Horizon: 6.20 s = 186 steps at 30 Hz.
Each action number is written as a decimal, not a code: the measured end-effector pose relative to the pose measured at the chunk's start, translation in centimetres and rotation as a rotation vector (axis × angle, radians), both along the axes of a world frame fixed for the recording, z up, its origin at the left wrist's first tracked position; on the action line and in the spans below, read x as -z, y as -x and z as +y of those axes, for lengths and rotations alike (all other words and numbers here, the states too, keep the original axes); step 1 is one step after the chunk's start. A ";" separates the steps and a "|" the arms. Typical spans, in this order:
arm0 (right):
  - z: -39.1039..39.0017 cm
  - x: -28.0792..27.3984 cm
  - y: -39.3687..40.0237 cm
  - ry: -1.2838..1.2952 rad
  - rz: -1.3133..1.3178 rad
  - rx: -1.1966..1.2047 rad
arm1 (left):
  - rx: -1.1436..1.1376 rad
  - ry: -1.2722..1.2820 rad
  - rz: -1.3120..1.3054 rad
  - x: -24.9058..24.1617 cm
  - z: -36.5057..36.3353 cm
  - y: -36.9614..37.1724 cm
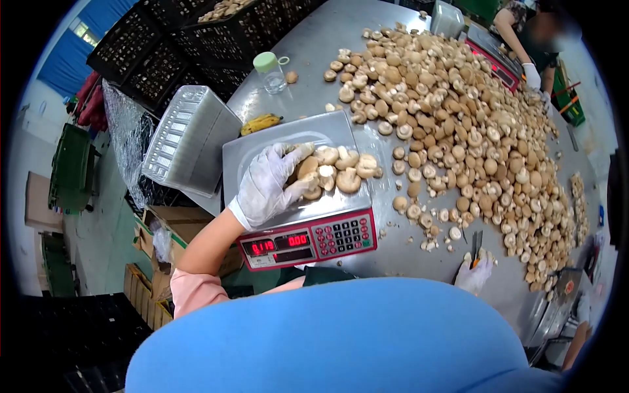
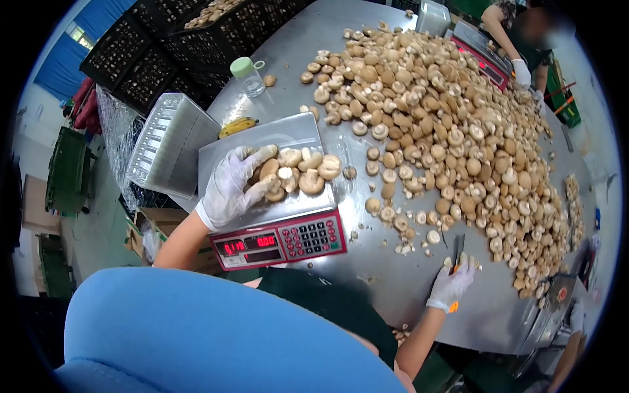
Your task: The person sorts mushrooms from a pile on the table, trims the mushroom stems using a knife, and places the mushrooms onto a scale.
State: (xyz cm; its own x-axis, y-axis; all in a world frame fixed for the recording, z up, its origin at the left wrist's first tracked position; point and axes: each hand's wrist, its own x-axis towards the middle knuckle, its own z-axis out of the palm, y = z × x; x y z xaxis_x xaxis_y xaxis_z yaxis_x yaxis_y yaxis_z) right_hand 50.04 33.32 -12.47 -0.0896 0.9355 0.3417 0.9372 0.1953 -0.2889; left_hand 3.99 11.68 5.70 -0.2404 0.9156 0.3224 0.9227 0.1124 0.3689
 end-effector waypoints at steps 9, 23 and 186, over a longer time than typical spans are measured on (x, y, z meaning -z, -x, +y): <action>-0.8 0.2 1.5 -0.088 -0.067 -0.012 | -0.149 0.081 -0.059 -2.4 9.1 15.7; -0.9 0.3 1.6 -0.249 -0.060 -0.034 | -0.440 0.830 0.360 10.8 25.3 24.9; 8.5 -4.3 25.7 0.504 0.732 -0.807 | -0.099 -0.149 -0.230 4.1 -6.5 3.7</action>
State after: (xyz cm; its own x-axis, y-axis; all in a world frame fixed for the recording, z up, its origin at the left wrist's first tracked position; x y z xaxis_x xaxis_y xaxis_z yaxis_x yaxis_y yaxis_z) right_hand 24.36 41.83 -8.13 -0.6488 0.7423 0.1674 0.1788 0.3625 -0.9147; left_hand 0.26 5.21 1.55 -0.4087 0.8305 0.3785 0.8001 0.1265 0.5864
